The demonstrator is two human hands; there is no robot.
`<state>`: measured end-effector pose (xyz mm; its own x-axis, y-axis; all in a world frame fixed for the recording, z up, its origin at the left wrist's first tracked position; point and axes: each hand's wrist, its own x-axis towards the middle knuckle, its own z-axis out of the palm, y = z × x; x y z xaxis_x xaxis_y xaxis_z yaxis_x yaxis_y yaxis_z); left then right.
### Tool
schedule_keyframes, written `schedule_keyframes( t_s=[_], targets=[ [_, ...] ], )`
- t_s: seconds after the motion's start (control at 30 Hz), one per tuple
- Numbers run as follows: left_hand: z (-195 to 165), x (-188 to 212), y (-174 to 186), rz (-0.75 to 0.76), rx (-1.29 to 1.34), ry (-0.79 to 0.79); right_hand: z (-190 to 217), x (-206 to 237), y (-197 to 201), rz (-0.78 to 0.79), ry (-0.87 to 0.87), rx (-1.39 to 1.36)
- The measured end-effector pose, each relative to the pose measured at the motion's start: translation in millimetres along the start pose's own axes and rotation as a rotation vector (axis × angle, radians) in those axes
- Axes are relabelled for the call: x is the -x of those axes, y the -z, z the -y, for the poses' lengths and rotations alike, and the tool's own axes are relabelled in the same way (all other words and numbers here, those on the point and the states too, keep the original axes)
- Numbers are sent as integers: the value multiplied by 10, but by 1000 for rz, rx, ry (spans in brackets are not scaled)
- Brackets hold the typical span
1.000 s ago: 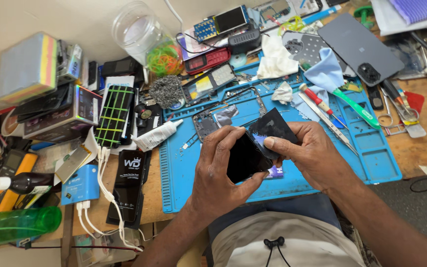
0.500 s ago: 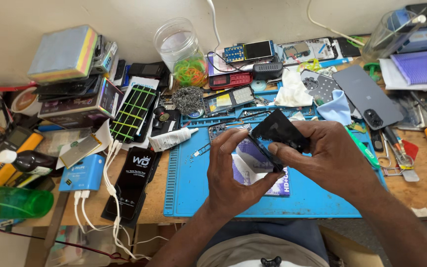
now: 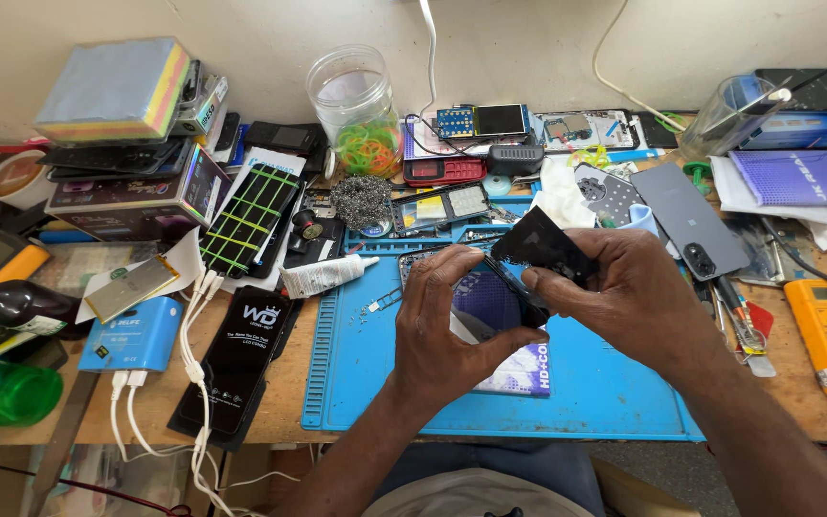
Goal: The person disassembles a smartphone, removes the battery, and cleans the screen assembly using a plastic pry tool and tweezers. The person then reassembles the device by reconnecting the battery and aligning the screen.
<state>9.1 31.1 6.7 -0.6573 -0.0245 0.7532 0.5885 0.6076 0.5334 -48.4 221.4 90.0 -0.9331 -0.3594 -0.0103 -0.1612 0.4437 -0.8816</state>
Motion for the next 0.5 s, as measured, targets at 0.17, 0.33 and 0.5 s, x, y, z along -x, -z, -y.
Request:
schedule_keyframes(
  t_s=[0.17,0.33,0.5],
  targets=[
    [-1,-13,-14,-12,-4,-11,24,59,-4,-63,56,25],
    [-17,-31,-29,-29,-5,3,-1,182,-13,-225,73,59],
    [-46,-46,-52,-16,-10,13,-87,242,-27,-312,137,-73]
  ],
)
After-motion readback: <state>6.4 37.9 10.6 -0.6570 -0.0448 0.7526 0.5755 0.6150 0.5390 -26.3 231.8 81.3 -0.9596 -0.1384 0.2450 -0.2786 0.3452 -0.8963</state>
